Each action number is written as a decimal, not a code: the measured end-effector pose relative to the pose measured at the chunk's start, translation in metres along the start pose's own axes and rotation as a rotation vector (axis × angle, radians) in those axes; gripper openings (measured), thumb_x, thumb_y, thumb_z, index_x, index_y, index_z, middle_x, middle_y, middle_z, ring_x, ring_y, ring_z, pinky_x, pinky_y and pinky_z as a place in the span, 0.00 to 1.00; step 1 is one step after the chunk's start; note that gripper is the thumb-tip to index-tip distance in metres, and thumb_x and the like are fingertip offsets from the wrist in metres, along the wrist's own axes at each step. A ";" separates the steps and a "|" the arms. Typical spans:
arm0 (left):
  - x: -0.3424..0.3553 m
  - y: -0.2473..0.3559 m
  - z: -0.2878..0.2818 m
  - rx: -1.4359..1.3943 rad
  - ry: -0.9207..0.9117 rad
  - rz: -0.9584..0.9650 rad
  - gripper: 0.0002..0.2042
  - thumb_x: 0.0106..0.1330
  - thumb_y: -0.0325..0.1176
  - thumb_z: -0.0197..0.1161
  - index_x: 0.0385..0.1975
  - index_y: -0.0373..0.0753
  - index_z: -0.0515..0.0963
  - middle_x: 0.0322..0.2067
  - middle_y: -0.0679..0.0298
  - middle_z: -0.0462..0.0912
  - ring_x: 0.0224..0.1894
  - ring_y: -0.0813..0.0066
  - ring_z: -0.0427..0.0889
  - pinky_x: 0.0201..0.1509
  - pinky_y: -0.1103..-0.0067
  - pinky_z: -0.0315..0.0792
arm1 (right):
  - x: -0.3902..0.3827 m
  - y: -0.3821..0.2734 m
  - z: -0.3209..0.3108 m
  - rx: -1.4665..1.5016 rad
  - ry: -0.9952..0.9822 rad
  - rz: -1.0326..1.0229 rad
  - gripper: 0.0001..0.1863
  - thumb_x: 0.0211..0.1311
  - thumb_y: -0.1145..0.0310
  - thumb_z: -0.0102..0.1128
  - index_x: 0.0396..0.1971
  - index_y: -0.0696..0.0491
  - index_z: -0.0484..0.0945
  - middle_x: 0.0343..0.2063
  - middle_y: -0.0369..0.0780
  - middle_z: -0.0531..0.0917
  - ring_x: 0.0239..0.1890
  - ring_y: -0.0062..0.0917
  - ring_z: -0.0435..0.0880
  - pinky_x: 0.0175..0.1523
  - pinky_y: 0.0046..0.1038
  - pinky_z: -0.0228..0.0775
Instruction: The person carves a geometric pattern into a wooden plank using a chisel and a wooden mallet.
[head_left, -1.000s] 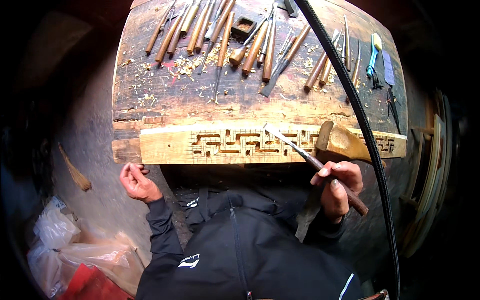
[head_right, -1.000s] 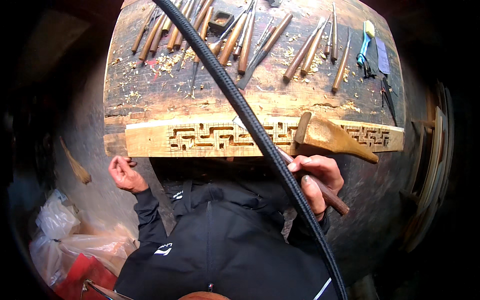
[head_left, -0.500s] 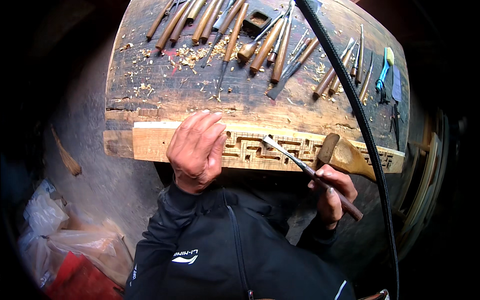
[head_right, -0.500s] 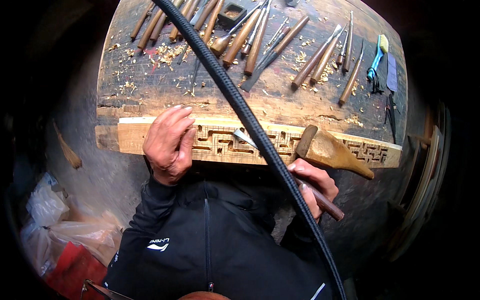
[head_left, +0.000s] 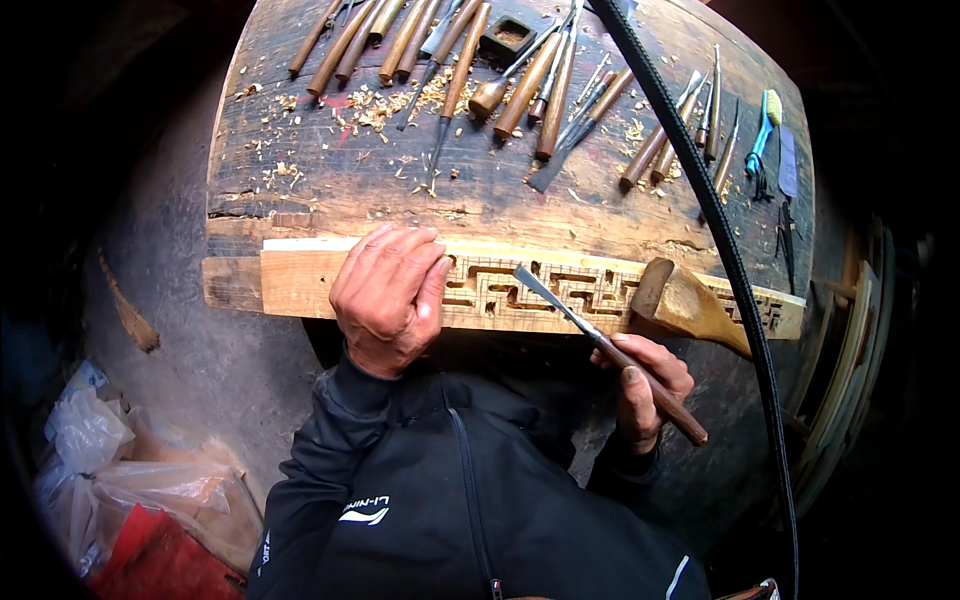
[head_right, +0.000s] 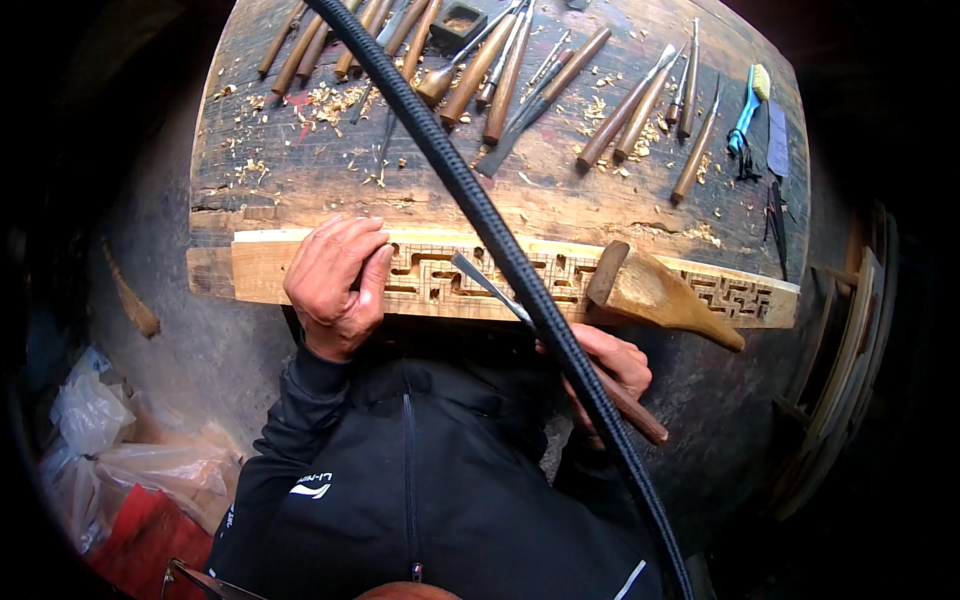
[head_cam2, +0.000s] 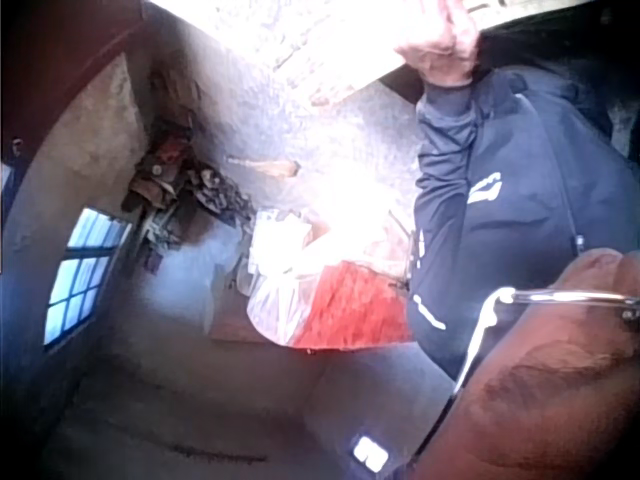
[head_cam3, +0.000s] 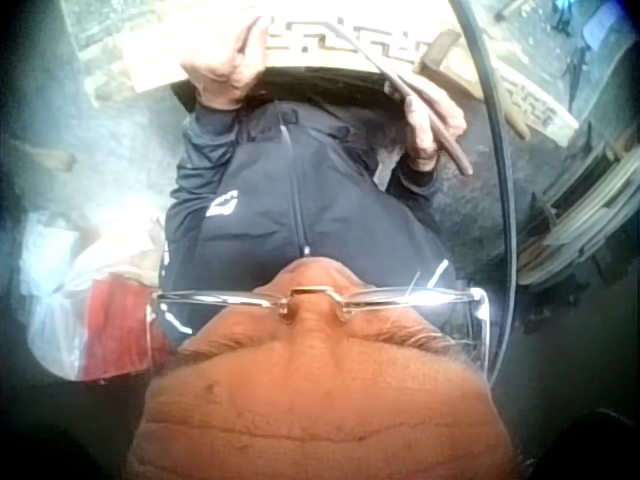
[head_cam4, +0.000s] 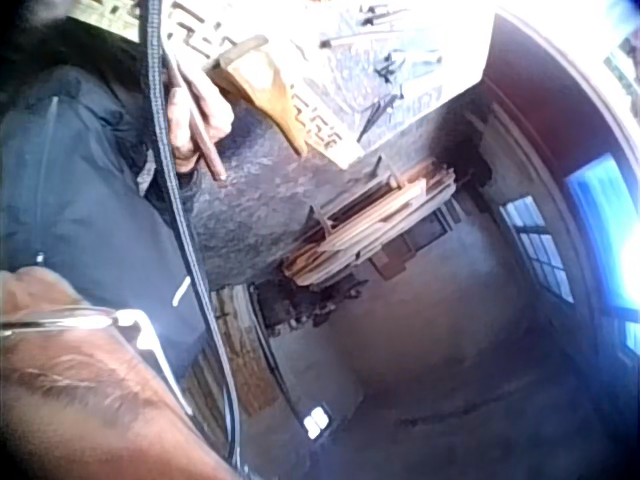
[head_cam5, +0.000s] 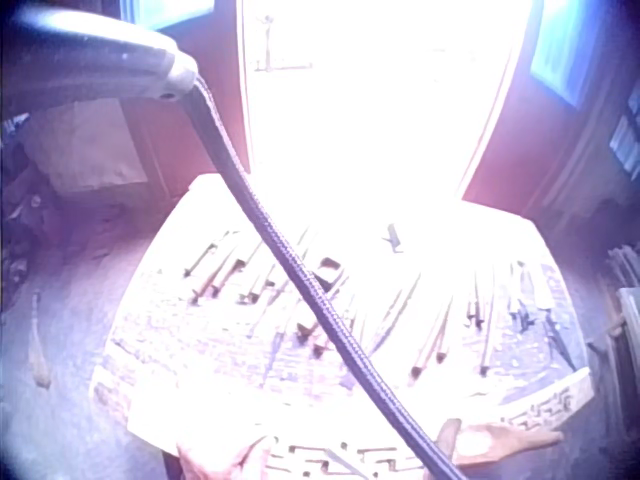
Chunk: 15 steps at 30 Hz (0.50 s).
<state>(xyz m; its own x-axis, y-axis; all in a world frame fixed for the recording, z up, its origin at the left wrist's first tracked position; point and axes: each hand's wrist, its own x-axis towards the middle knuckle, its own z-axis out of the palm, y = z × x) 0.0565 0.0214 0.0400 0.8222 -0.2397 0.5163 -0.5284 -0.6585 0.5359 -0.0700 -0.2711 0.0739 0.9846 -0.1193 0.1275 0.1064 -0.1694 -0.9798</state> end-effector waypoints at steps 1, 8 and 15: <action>0.000 0.000 0.001 0.001 0.007 0.002 0.10 0.60 0.23 0.78 0.40 0.36 0.89 0.42 0.56 0.93 0.48 0.52 0.92 0.62 0.59 0.84 | 0.001 -0.003 0.003 -0.022 -0.008 0.006 0.22 0.69 0.66 0.66 0.54 0.69 0.86 0.39 0.54 0.93 0.37 0.36 0.95 0.49 0.33 0.89; -0.004 -0.003 0.003 0.016 0.024 0.015 0.09 0.60 0.23 0.78 0.40 0.36 0.89 0.43 0.56 0.93 0.48 0.52 0.92 0.62 0.58 0.84 | 0.000 0.001 0.009 -0.009 -0.016 0.020 0.22 0.70 0.67 0.67 0.55 0.69 0.86 0.41 0.54 0.93 0.40 0.36 0.95 0.50 0.32 0.88; -0.002 -0.001 0.002 0.020 0.001 0.006 0.07 0.65 0.22 0.77 0.42 0.34 0.89 0.43 0.55 0.93 0.49 0.51 0.93 0.61 0.59 0.84 | 0.000 0.000 0.014 -0.060 0.037 0.103 0.20 0.71 0.68 0.66 0.55 0.68 0.87 0.43 0.53 0.93 0.41 0.34 0.95 0.50 0.30 0.87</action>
<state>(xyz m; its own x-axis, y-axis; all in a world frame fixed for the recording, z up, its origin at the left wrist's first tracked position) 0.0554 0.0212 0.0370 0.8189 -0.2433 0.5198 -0.5290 -0.6713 0.5192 -0.0682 -0.2576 0.0717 0.9841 -0.1747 0.0336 -0.0043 -0.2127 -0.9771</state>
